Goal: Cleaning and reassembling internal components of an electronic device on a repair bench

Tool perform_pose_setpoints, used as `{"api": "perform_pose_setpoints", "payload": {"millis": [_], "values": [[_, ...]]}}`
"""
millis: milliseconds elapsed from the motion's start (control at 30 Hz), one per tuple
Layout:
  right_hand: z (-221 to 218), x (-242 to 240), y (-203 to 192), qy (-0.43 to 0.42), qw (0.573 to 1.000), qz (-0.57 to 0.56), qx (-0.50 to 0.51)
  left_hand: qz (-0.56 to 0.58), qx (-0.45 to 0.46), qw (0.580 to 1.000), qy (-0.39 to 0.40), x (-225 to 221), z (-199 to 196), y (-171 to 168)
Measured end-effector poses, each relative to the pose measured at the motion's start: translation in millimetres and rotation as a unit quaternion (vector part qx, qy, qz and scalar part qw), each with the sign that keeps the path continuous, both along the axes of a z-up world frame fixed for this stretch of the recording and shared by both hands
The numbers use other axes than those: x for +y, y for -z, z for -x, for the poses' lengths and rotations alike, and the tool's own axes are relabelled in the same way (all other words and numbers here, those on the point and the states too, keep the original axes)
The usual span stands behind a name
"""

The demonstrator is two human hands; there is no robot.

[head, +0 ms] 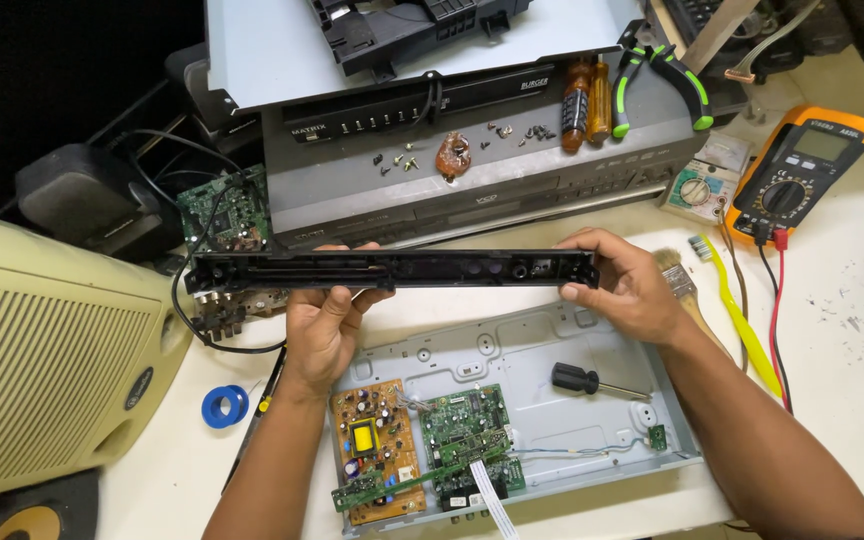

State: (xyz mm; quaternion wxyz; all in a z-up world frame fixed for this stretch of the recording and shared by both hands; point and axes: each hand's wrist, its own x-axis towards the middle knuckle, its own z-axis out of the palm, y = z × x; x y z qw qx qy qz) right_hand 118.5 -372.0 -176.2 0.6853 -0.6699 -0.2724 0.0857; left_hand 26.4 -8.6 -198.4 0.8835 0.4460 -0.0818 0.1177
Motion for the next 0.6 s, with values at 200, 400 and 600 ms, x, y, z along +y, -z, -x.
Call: {"api": "perform_pose_setpoints", "payload": {"millis": [200,400,600], "values": [[0.8,0.8,-2.8,0.003,1.000,0.004,-0.015,-0.003,0.005,1.000,0.008,-1.0,0.6,-4.7],[-8.0,-14.7,34.4,0.054,0.998,0.007,0.032,0.036,0.012,0.999,-0.002,-1.8,3.1,-14.1],[1.1,-4.0,6.5,-0.023,0.997,-0.047,0.056,0.049,0.026,0.998,-0.029,12.3,-0.7,9.0]]}}
